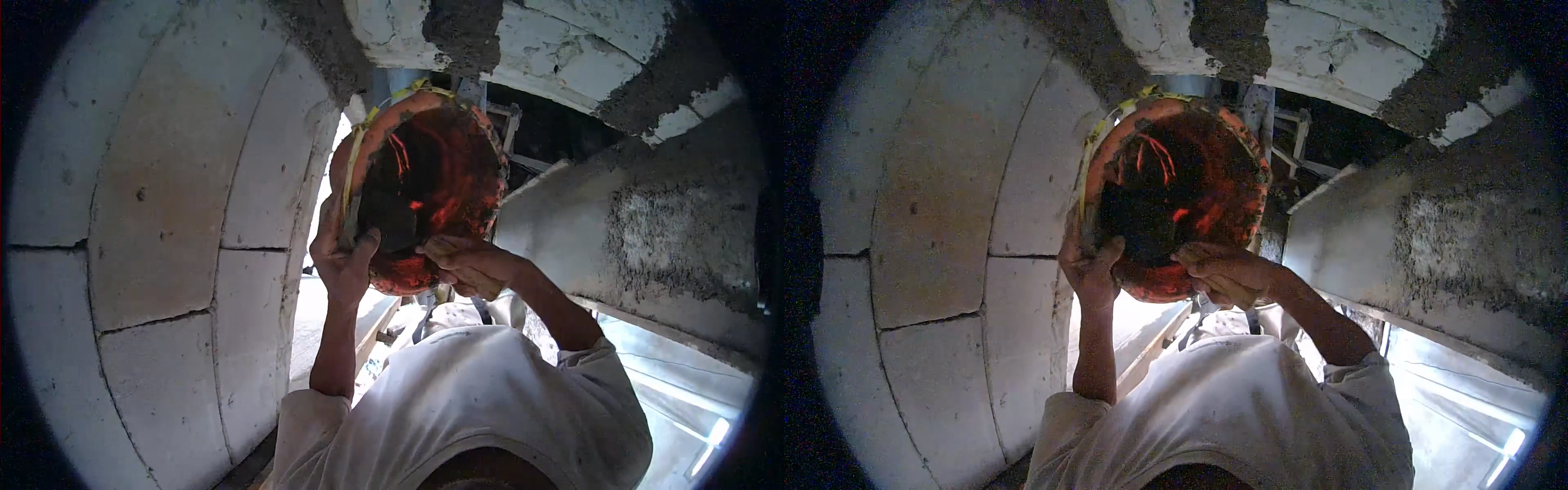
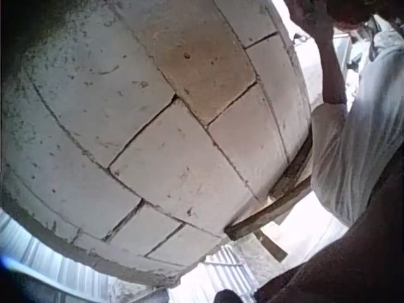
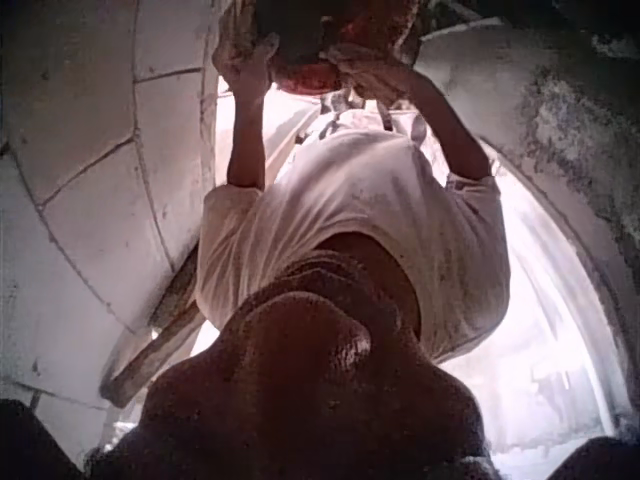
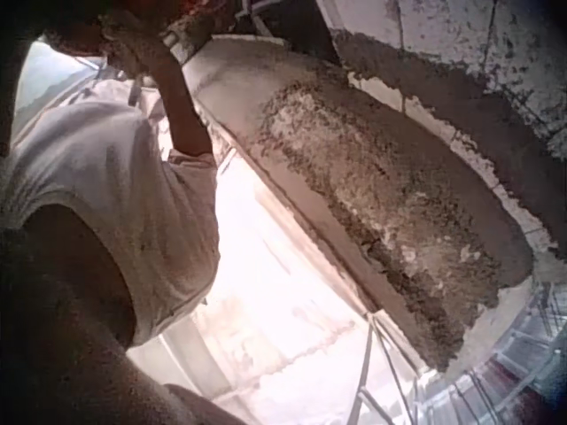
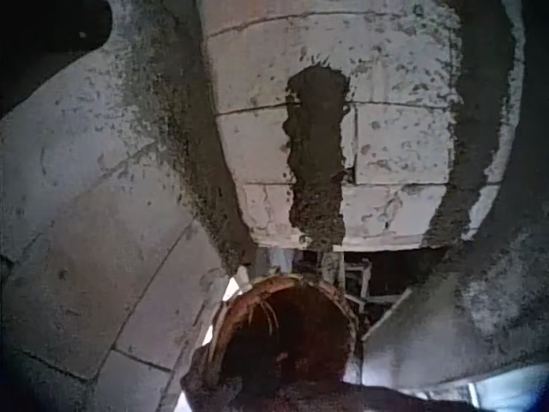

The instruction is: The person scoops mortar from a bucket using a trowel and applies it onto a wall, then scrapes the remaining mortar out of the bucket.

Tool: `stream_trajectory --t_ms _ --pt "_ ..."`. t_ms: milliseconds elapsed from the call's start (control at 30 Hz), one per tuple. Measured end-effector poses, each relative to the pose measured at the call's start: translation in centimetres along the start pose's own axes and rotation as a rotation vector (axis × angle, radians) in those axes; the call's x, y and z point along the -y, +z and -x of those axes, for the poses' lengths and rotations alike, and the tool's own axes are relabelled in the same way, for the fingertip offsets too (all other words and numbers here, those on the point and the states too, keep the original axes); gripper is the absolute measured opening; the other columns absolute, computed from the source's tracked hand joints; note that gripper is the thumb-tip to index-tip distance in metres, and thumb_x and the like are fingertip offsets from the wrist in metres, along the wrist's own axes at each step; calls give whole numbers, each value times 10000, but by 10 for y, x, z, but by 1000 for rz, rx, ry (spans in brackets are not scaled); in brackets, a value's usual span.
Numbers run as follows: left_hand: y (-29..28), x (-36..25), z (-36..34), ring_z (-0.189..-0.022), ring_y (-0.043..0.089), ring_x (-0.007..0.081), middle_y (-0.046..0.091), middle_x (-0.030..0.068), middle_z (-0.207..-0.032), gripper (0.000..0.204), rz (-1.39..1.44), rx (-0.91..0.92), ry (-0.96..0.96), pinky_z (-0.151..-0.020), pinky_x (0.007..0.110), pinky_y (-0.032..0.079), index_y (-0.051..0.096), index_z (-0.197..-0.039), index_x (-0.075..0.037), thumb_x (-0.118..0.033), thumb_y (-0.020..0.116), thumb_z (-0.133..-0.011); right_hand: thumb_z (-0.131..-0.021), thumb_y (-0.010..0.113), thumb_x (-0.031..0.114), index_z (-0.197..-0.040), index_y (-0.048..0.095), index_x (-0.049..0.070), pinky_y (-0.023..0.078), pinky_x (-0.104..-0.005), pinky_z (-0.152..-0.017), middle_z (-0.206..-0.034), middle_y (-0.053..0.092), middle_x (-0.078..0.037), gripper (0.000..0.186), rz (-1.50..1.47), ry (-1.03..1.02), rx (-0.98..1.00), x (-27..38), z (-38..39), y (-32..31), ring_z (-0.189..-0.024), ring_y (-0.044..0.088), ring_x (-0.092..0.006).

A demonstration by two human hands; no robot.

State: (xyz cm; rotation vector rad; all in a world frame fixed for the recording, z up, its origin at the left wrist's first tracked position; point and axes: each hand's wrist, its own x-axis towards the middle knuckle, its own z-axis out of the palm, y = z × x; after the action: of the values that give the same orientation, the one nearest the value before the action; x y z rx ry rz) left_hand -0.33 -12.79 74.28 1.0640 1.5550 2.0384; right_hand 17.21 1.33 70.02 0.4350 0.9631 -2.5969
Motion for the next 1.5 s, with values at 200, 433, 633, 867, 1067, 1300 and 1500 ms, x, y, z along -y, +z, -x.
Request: stream_trajectory --t_ms 200,433,633,867,1067,1300,1500 --pt "-3 10 -6 -1036 566 208 581 112 -1136 620 335 -221 -158 -941 318 426 475 -1264 47 77 589 -655 -856 621 266 -1317 353 111 425 -214 -439 -769 516 -36 556 -98 -127 -127 -9 11 19 -486 476 -107" --pt "5 17 -25 -935 589 203 584 95 -1070 610 427 -300 -175 -817 283 489 491 -1230 38 80 525 -622 -896 475 544 -1099 510 137 386 -250 -418 -768 534 -7 456 49 -189 -440 -20 8 16 -515 463 -109" --pt "-6 15 -48 -892 602 214 591 96 -1049 594 394 -230 -235 -767 297 514 496 -1226 27 86 522 -636 -928 436 487 -1107 492 127 405 -253 -398 -769 568 -45 406 -46 -347 -380 4 13 53 -489 494 -121" --pt "-48 30 -94 -849 611 229 609 107 -982 516 543 -1 -275 -744 325 523 538 -1150 22 39 556 -635 -958 433 352 -1205 470 139 416 -248 -412 -870 551 -43 328 -554 -602 130 21 30 89 -542 479 -127" --pt "-109 19 -129 -851 603 240 604 87 -970 506 393 75 -616 -734 369 528 557 -1110 -21 26 586 -607 -962 413 361 -1230 447 87 464 -275 -481 -904 520 -46 385 -621 -878 325 63 58 151 -621 498 -154" --pt "-111 -13 -125 -919 607 260 628 103 -1027 579 95 258 -484 -791 371 510 554 -1163 -11 20 593 -586 -953 457 315 -1159 406 115 418 -247 -381 -845 520 -67 291 220 -2111 -540 142 82 230 -492 503 -141" --pt "-121 6 -128 -898 617 224 641 96 -1002 567 255 235 -448 -788 338 503 569 -1153 5 41 564 -588 -887 613 219 -1224 274 51 448 -274 -435 -879 542 -120 507 655 -2785 -1507 214 127 255 -524 534 -159"
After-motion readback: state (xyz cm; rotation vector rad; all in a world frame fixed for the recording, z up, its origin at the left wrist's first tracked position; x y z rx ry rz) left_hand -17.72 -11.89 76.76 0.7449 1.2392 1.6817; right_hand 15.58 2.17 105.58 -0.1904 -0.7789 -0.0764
